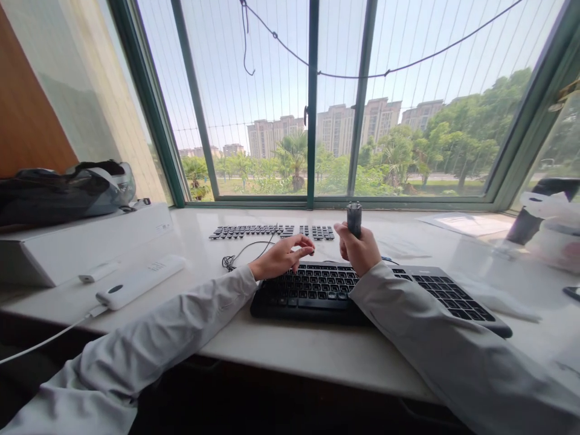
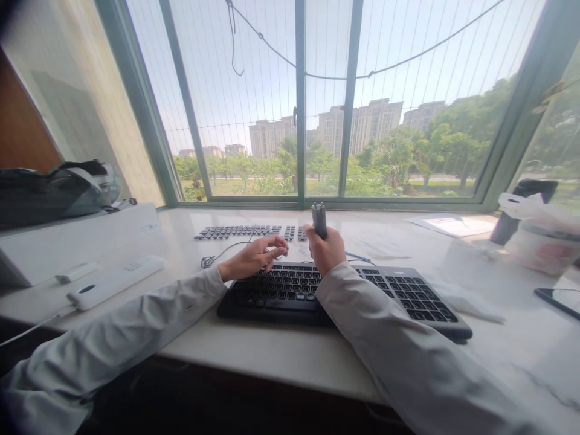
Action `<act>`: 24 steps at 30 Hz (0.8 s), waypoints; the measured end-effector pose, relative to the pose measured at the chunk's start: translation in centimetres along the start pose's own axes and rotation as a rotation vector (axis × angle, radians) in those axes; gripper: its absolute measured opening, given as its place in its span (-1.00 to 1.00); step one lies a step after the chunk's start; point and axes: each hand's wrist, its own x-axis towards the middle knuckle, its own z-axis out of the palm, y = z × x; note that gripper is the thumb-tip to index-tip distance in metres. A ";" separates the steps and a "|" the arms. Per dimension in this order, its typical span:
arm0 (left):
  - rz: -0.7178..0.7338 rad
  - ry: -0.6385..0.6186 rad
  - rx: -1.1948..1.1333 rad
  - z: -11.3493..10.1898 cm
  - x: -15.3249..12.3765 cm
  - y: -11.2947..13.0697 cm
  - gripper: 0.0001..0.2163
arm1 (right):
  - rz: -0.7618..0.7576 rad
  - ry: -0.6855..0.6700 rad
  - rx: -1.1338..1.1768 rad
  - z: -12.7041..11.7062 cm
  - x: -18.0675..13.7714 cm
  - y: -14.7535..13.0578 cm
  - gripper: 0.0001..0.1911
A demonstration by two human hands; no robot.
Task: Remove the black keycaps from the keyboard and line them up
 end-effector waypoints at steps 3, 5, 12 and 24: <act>0.024 0.083 0.021 0.1 -0.1 0.2 -0.68 | -0.001 -0.100 -0.196 -0.2 0.3 0.5 -0.60; 0.027 0.112 0.032 0.2 -0.2 0.3 -0.67 | -0.068 -0.182 -0.334 -0.1 0.1 0.6 -0.59; 0.040 0.252 0.089 0.2 -0.4 0.5 -0.71 | -0.221 -0.263 -0.596 0.1 -0.3 0.6 -0.61; 0.147 0.368 0.259 0.1 -0.6 0.4 -0.69 | -0.153 -0.292 -0.625 -0.2 0.1 1.4 -0.61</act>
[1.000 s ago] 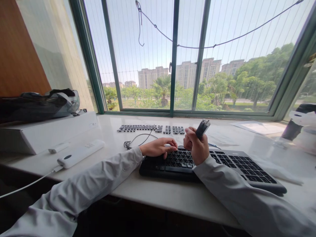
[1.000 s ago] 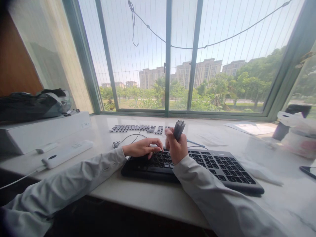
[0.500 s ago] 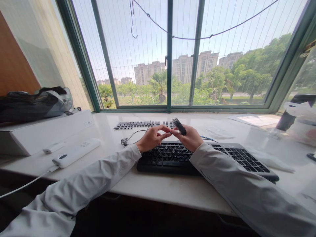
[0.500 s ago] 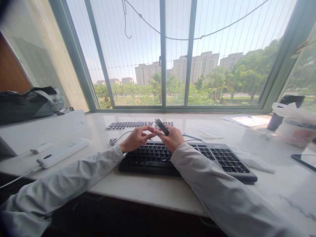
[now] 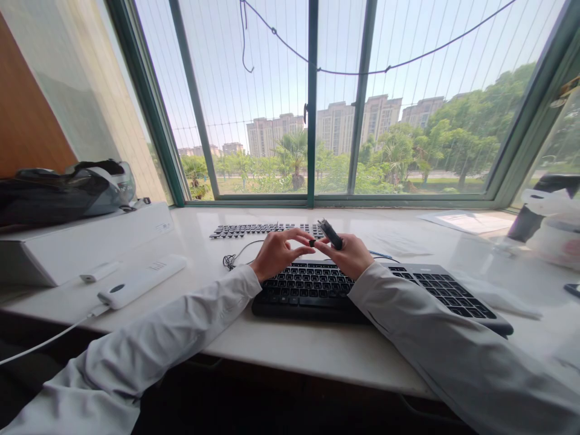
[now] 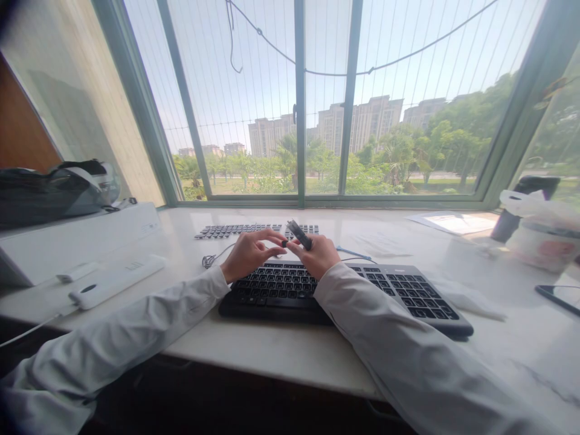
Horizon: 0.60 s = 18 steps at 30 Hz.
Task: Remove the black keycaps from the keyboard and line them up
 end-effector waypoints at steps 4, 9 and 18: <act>0.145 0.075 0.217 -0.2 0.0 0.3 -0.76 | 0.014 -0.003 -0.015 0.0 0.0 0.0 -0.65; 0.234 0.077 0.284 -0.2 0.0 0.1 -0.85 | -0.001 0.001 -0.027 0.0 -0.1 0.0 -0.66; 0.314 0.106 0.379 -0.2 0.0 -0.3 -0.84 | 0.022 -0.014 -0.066 -0.1 -0.1 -0.3 -0.65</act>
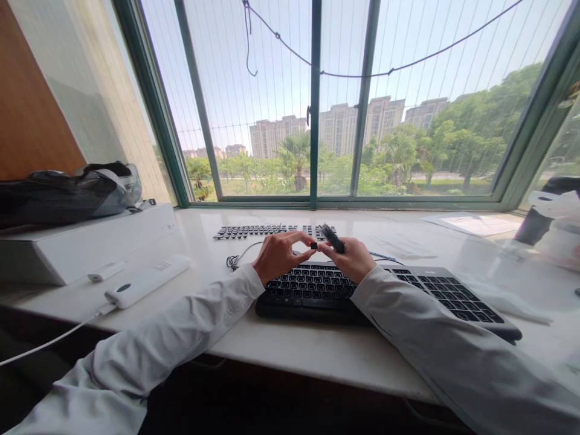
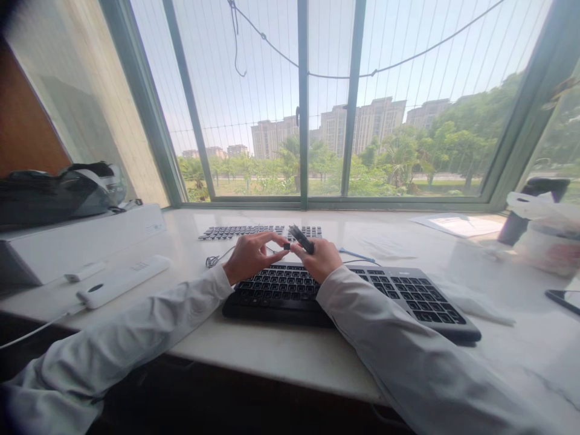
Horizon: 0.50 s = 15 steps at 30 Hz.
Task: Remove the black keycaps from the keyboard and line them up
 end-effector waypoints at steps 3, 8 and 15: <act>-0.014 0.125 0.117 -1.3 0.8 -1.4 -0.79 | 0.008 0.013 -0.001 0.0 0.1 0.2 -0.66; -0.215 0.314 0.411 -4.7 1.8 -7.4 -0.76 | 0.018 0.020 -0.004 0.1 0.2 0.3 -0.65; -0.595 -0.184 0.611 -5.1 -1.0 -15.2 -0.79 | 0.009 0.001 -0.003 0.0 0.1 0.1 -0.68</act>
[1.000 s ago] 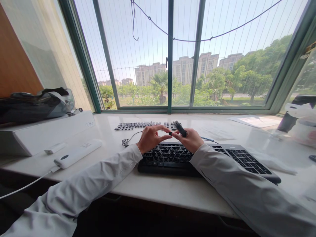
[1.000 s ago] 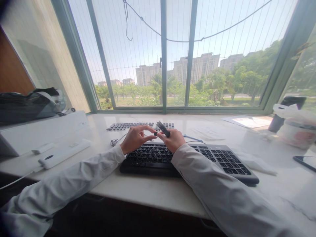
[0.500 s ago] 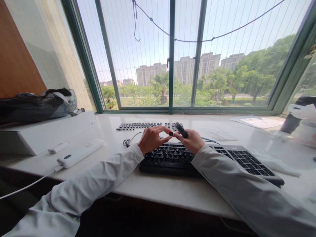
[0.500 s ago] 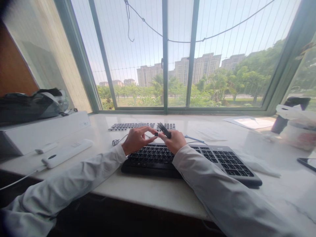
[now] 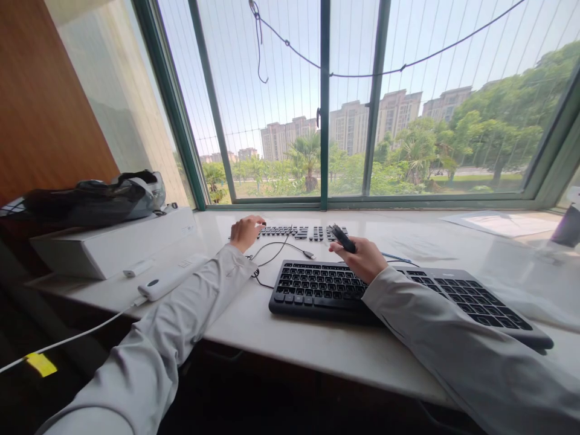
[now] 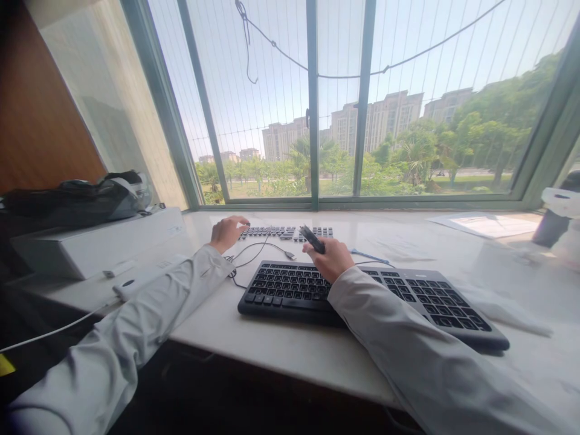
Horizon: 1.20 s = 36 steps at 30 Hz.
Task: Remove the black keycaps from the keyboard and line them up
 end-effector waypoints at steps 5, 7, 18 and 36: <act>-0.003 -0.122 0.035 2.7 0.1 -1.1 -0.80 | -0.001 -0.013 -0.015 0.0 -0.2 -0.2 -0.68; 0.002 -0.144 0.044 3.3 0.2 -1.3 -0.80 | -0.005 -0.014 -0.014 0.0 -0.2 -0.3 -0.68; -0.009 -0.188 0.056 4.6 0.5 -2.4 -0.80 | -0.004 -0.025 0.000 0.2 -0.3 -0.3 -0.69; -0.039 -0.179 0.056 4.6 0.4 -2.1 -0.78 | -0.033 -0.010 0.015 0.2 -0.4 -0.4 -0.70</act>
